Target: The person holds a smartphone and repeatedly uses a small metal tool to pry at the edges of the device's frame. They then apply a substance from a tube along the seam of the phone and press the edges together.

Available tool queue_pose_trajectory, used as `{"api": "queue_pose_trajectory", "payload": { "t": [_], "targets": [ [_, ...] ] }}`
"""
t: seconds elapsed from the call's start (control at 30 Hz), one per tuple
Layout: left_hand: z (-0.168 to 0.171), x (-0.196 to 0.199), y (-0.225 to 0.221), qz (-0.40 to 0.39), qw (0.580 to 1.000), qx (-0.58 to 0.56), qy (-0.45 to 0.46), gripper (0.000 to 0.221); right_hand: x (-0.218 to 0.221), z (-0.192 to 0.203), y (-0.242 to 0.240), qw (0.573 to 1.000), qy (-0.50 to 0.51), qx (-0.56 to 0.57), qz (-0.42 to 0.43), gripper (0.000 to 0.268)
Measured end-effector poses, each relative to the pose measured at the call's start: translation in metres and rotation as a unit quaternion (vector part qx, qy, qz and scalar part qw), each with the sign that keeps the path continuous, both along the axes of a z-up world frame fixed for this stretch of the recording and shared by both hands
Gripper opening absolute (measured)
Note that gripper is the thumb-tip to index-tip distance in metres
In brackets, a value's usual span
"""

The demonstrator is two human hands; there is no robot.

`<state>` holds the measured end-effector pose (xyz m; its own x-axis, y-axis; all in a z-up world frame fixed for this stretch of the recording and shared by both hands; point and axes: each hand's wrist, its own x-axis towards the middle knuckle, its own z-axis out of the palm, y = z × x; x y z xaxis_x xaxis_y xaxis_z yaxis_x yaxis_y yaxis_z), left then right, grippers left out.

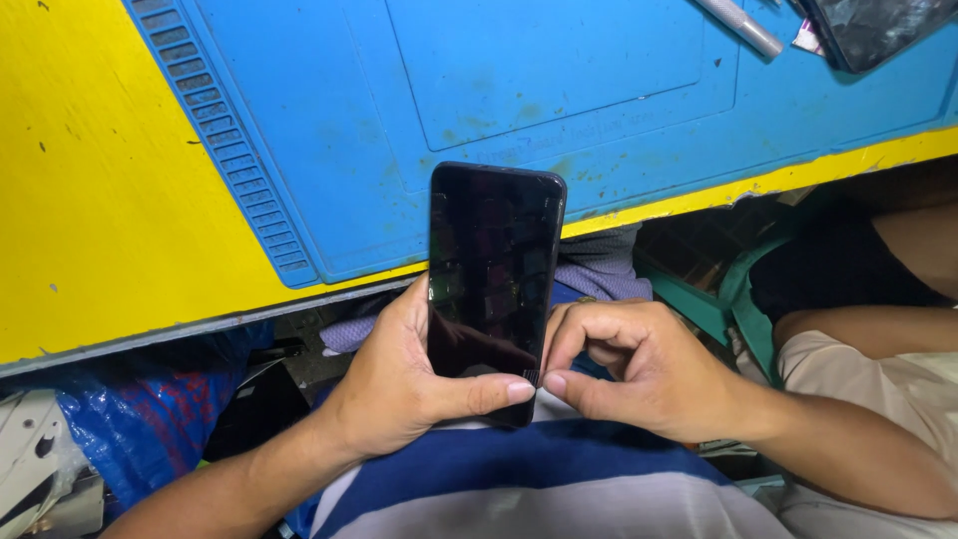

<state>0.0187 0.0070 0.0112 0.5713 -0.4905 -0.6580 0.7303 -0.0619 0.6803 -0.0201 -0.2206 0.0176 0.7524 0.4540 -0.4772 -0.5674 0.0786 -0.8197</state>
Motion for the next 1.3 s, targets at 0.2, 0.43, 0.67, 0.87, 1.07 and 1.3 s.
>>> {"api": "queue_pose_trajectory", "payload": {
  "t": [0.2, 0.43, 0.67, 0.87, 1.07, 1.3],
  "targets": [
    [-0.002, -0.003, -0.001, 0.002, 1.000, 0.030, -0.003, 0.057, 0.001, 0.000, 0.001, 1.000, 0.001, -0.007, 0.001, 0.009],
    [-0.003, -0.004, -0.003, 0.029, 1.000, -0.006, -0.005, 0.048, 0.000, -0.001, 0.000, 1.000, 0.009, -0.002, 0.002, 0.009],
    [-0.015, -0.017, -0.002, 0.127, 0.985, -0.101, 0.056, 0.027, 0.005, -0.001, 0.000, 0.998, 0.018, 0.061, 0.018, 0.010],
    [-0.016, -0.019, -0.003, 0.189, 0.952, -0.194, 0.145, 0.025, 0.012, -0.003, 0.003, 0.998, 0.003, 0.054, 0.043, 0.011],
    [-0.018, -0.021, -0.002, 0.212, 0.928, -0.244, 0.186, 0.030, 0.019, 0.001, 0.010, 0.997, -0.038, 0.006, 0.066, 0.012],
    [-0.004, -0.013, -0.005, 0.221, 0.895, -0.324, 0.212, 0.032, 0.029, 0.014, 0.036, 0.984, -0.166, -0.060, 0.003, 0.016]
  ]
}}
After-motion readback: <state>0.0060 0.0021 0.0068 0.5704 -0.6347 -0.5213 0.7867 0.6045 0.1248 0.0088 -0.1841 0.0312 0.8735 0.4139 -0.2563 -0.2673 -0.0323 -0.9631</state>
